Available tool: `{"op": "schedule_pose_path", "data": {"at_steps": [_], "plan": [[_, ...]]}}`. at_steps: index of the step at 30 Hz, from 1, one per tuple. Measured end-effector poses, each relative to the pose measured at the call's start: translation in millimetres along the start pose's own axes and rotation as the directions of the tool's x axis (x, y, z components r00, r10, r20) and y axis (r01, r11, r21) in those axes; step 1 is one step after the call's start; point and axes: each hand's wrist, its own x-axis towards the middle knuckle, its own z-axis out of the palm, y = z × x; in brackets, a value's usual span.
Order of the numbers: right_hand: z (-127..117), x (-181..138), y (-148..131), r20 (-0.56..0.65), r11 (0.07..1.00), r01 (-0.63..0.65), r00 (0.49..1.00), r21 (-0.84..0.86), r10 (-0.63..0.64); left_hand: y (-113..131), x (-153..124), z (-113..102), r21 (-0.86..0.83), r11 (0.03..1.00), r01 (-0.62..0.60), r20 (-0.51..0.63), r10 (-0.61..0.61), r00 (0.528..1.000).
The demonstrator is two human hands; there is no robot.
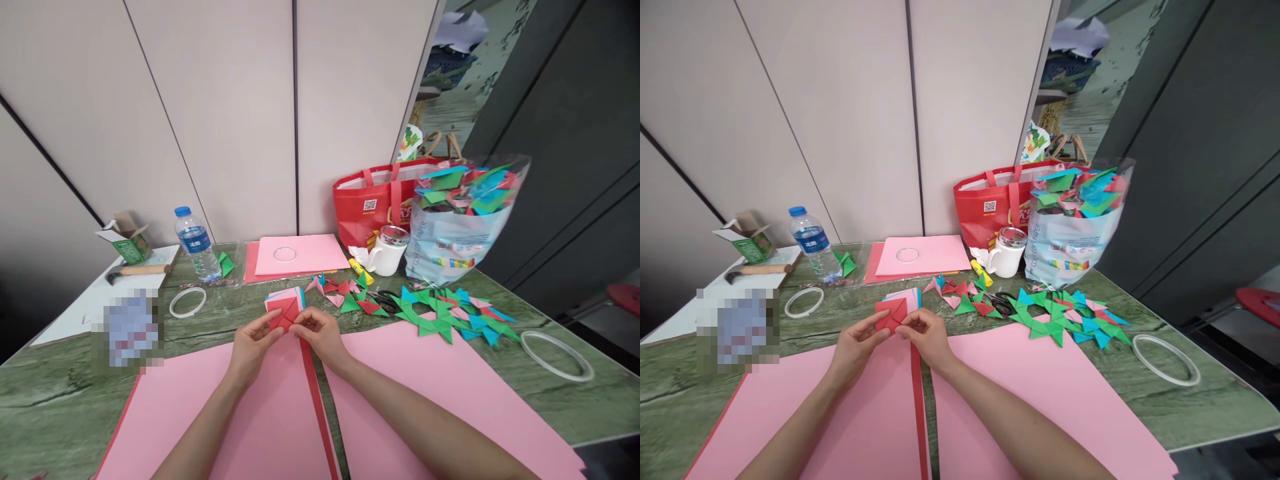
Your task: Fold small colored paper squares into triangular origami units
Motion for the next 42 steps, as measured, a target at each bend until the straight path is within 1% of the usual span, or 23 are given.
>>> {"op": "schedule_pose_path", "data": {"at_steps": [6, 13, 18, 21, 23, 29, 34, 38, 42], "plan": [[-0.1, -1.2, -1.0, 0.001, 0.994, 0.086, 0.996, -0.071, -0.086, -3.6, 0.2, 1.1, 0.056, 0.998, -0.034, -0.075, 0.039, 0.996], [1.8, -1.1, 1.2, -0.003, 0.997, 0.066, 0.998, -0.035, -0.066, -4.8, -0.2, 2.6, 0.076, 0.996, -0.041, -0.104, 0.049, 0.993], [1.8, -0.4, 1.3, -0.01, 0.998, 0.064, 0.998, -0.006, -0.064, -2.7, -2.0, 4.1, 0.02, 1.0, -0.021, -0.083, 0.022, 0.996], [1.7, -0.2, 0.4, -0.008, 0.998, 0.07, 0.998, -0.006, -0.07, -2.8, -2.7, 5.0, 0.021, 1.0, 0.001, -0.105, 0.002, 0.995], [2.0, 0.1, -0.6, -0.009, 0.998, 0.07, 0.998, -0.005, -0.07, -3.8, -2.5, 5.2, 0.027, 1.0, -0.007, -0.112, 0.01, 0.994], [2.6, 0.8, -3.7, 0.0, 0.998, 0.059, 0.998, -0.007, -0.059, -10.3, 0.0, 3.0, 0.04, 0.997, -0.062, -0.088, 0.066, 0.994], [0.7, 1.9, -1.0, 0.025, 0.988, 0.121, 0.993, -0.095, -0.119, -8.4, -0.2, 1.6, 0.092, 0.991, -0.097, -0.048, 0.102, 0.994], [-0.2, 2.0, 1.0, 0.059, 0.976, 0.143, 0.989, -0.164, -0.135, -3.1, -0.5, 0.7, 0.107, 0.991, -0.078, -0.005, 0.079, 0.997], [-1.5, 1.6, 0.3, 0.103, 0.974, 0.136, 0.988, -0.181, -0.119, -3.8, 0.7, -1.0, 0.081, 0.996, -0.025, 0.007, 0.025, 1.0]]}}
